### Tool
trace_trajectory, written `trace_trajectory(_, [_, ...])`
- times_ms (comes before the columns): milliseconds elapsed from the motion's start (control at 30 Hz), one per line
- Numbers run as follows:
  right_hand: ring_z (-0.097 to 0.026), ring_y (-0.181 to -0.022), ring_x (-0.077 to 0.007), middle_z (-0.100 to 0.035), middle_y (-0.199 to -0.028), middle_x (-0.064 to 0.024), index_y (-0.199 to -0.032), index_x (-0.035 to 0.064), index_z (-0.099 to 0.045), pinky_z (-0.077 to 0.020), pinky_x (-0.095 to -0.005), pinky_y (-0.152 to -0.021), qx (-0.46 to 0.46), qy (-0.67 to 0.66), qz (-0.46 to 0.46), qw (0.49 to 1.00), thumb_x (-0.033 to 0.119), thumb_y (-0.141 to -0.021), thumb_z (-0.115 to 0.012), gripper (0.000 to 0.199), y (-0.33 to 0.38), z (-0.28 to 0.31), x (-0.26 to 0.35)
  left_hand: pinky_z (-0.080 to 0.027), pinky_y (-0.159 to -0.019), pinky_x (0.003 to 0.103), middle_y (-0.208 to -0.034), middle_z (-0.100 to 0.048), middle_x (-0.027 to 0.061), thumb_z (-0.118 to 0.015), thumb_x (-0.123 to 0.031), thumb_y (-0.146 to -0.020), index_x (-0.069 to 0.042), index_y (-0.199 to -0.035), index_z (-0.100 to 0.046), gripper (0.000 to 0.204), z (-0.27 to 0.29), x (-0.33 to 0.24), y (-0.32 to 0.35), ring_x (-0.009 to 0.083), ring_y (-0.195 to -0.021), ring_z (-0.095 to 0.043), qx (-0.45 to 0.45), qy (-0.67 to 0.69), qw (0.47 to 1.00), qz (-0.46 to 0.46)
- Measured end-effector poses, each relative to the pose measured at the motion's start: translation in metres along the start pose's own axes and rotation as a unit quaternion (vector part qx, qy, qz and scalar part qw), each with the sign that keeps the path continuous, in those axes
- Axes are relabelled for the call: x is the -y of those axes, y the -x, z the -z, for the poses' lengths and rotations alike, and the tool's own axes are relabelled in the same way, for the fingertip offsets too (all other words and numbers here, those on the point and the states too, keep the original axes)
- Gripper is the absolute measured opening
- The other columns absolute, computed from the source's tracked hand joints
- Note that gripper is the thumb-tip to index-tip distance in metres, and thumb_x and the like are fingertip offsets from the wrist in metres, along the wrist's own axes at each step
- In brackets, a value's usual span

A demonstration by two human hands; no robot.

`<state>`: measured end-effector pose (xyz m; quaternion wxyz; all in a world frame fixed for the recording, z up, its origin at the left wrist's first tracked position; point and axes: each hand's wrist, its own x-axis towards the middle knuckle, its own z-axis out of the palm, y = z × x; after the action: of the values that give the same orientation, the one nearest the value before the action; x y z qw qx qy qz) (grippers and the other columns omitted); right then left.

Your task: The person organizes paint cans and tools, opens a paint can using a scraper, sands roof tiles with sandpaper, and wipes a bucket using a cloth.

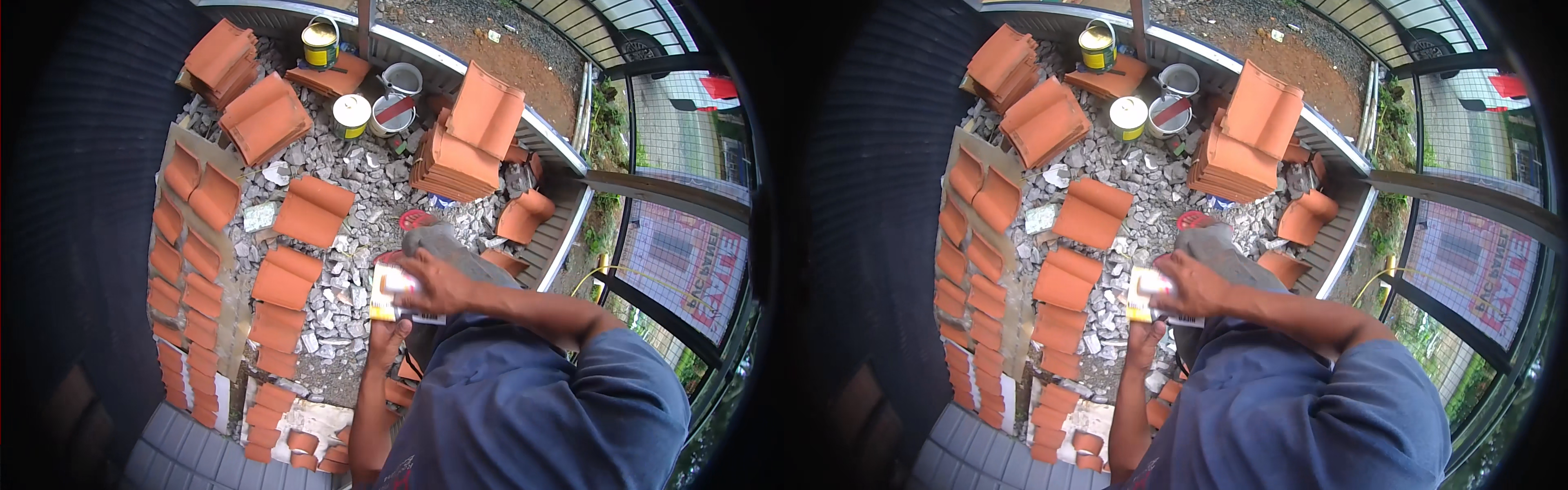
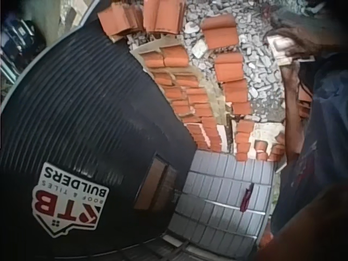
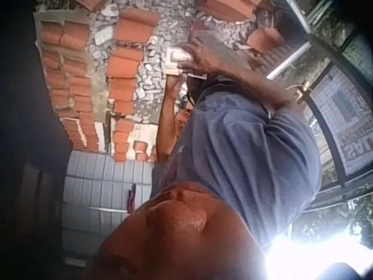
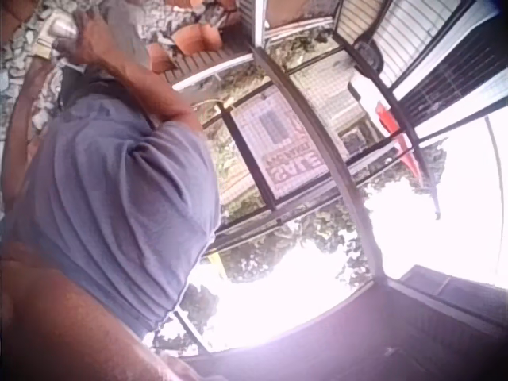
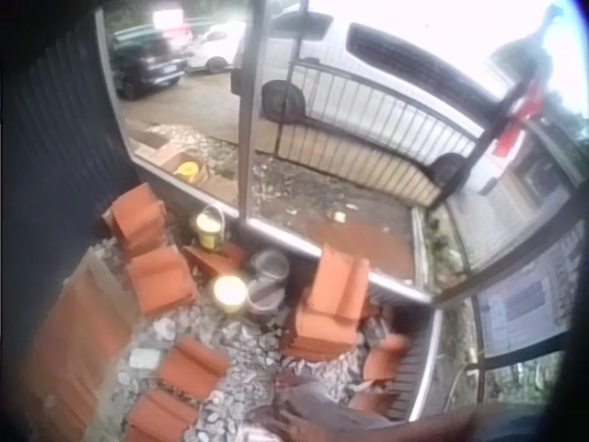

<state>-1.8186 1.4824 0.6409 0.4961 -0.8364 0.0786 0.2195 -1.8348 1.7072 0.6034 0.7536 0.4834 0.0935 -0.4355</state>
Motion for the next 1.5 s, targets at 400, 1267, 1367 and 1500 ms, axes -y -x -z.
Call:
trace_trajectory(400, [-0.071,-0.095,-0.0337,-0.069,-0.110,-0.0185,-0.116,0.0056,-0.065,-0.0551,-0.0424,-0.087,0.151,-0.029,-0.288,0.945,0.023,-0.086,-0.068,0.035,-0.044,0.075,-0.188,-0.049,-0.103,0.047,-0.126,-0.064,0.0145,-0.056,-0.033,-0.101,-0.001,-0.141,-0.048,0.052,0.122,0.045,-0.120,0.0294,-0.119,-0.062,-0.258,0.275,0.912,0.163])
trace_trajectory(1267, [-0.052,-0.059,-0.0104,-0.063,-0.086,-0.0004,-0.113,0.0064,-0.064,-0.0442,-0.0246,-0.056,-0.018,-0.520,-0.482,0.705,0.020,-0.106,-0.054,0.018,-0.016,0.023,-0.117,-0.053,-0.093,0.033,-0.111,-0.070,0.0112,-0.069,-0.005,-0.089,0.004,-0.125,-0.061,0.038,0.165,-0.005,-0.005,0.0194,-0.103,-0.068,0.215,0.305,0.867,0.329])
trace_trajectory(1367, [-0.051,-0.059,-0.0098,-0.066,-0.091,-0.0009,-0.119,0.0081,-0.065,-0.0438,-0.0247,-0.057,-0.058,-0.541,-0.479,0.689,0.019,-0.107,-0.052,0.021,-0.005,0.025,-0.123,-0.052,-0.093,0.033,-0.110,-0.070,0.0123,-0.069,-0.007,-0.088,0.005,-0.123,-0.061,0.038,0.170,0.012,-0.015,0.0207,-0.103,-0.068,0.227,0.336,0.861,0.307])
trace_trajectory(1500, [-0.055,-0.066,-0.0099,-0.067,-0.094,-0.0006,-0.114,0.0071,-0.067,-0.0454,-0.0254,-0.063,-0.138,-0.545,-0.420,0.712,0.015,-0.105,-0.053,0.018,0.001,-0.018,-0.134,-0.052,-0.093,0.035,-0.110,-0.070,0.0120,-0.070,-0.010,-0.089,0.002,-0.123,-0.061,0.037,0.175,0.032,-0.017,0.0216,-0.101,-0.068,0.176,0.290,0.892,0.297])
